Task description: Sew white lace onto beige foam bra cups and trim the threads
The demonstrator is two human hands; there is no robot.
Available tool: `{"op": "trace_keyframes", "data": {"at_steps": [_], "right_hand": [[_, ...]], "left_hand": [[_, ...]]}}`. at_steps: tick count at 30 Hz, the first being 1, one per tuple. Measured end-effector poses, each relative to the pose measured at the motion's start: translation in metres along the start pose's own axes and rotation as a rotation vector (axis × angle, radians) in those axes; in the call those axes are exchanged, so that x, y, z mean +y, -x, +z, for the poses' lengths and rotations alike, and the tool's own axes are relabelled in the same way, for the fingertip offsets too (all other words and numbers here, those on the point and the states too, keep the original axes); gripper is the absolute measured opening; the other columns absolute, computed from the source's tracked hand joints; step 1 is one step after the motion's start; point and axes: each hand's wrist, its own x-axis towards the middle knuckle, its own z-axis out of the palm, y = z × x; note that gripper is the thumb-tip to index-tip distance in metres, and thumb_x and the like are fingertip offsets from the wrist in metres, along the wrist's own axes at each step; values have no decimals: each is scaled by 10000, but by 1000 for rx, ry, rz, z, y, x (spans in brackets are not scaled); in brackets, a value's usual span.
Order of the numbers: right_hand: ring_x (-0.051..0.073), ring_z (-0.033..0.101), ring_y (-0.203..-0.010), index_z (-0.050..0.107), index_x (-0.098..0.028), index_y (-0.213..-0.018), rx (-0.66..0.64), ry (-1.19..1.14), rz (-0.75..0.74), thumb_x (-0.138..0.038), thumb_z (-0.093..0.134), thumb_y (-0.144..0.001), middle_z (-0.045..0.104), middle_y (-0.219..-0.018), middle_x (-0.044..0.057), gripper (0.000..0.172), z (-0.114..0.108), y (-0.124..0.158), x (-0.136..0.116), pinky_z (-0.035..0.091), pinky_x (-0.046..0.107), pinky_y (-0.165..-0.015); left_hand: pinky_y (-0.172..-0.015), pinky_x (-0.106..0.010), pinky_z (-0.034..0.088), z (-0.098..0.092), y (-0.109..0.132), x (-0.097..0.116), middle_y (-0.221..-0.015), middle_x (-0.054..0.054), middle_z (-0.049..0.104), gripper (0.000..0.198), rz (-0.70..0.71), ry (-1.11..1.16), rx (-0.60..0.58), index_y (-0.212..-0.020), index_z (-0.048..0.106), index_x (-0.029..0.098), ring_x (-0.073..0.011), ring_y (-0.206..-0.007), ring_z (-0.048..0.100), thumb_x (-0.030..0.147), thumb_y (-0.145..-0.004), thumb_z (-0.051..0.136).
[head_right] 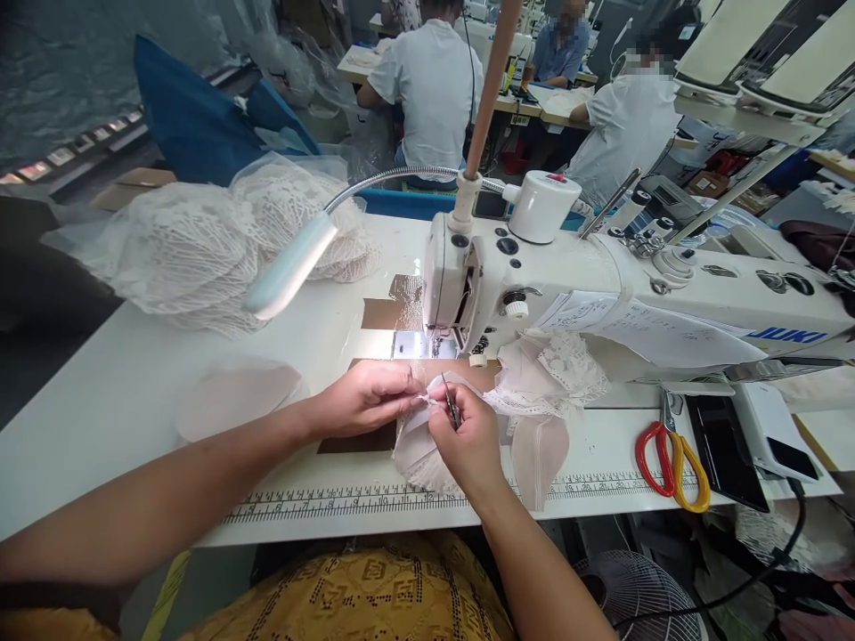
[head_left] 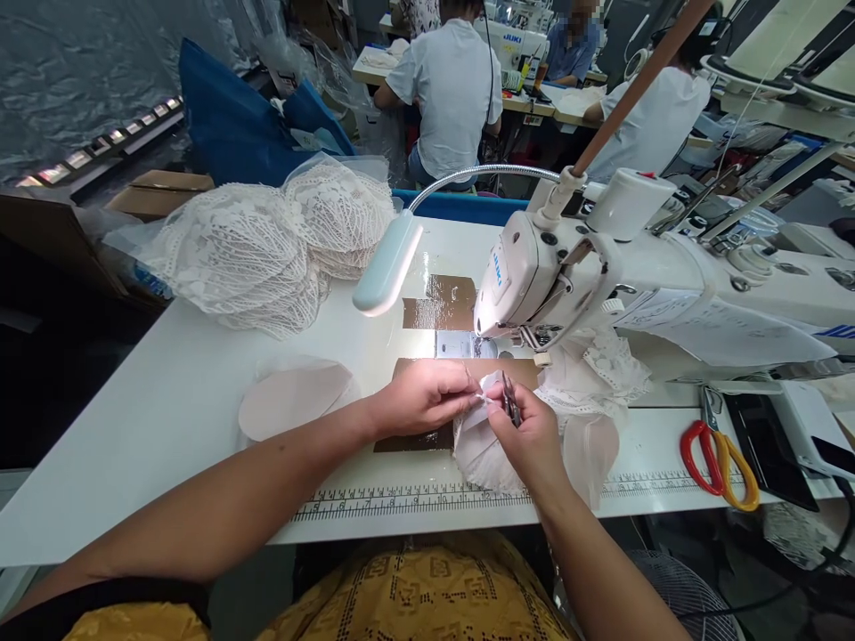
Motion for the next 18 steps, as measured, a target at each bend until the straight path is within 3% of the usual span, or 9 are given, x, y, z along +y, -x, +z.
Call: {"op": "trace_keyframes", "data": {"at_steps": [3,6,8,13,18], "right_hand": [[138,532,-624,657,-197,-763,-2,122,-84,-244,533,-768,628,-703,-8,133,-2,-2,-2,432,245,-608],[143,535,-626,649,-203,-742,-7,147,-123,-266,528,-787,631,-693,-9,144,-2,-3,-3,429,251,-616],[134,516,-600,636,-200,-734,-42,86,-87,-291,529,-800,612,-672,-15,156,-2,-3,-2,413,240,-578],[93,408,-509,613,-181,-708,-133,-197,85,-389,575,-800,491,-573,-47,230,1,-4,3,336,209,-476],[72,330,-426,606,-182,-771,-157,-389,266,-416,610,-767,425,-519,-79,234,6,-4,9,292,198,-402]], "left_hand": [[-593,-231,379,0,0,-4,-675,-16,518,315,-98,205,-84,-733,625,134,-111,-628,463,347,-926,495],[-542,-208,366,3,0,-8,-660,-1,501,336,-293,561,-178,-796,629,117,-94,-595,435,428,-895,549],[-560,-209,390,3,0,-10,-661,-3,515,336,-371,724,-180,-845,648,108,-95,-604,447,439,-867,596],[-804,-271,478,0,-4,-8,-902,-58,586,226,-247,750,-105,-798,712,133,-142,-836,547,352,-832,665],[-980,-347,454,2,-4,-9,-1142,-93,624,175,-130,761,-124,-956,751,179,-197,-1064,582,275,-864,636]]}}
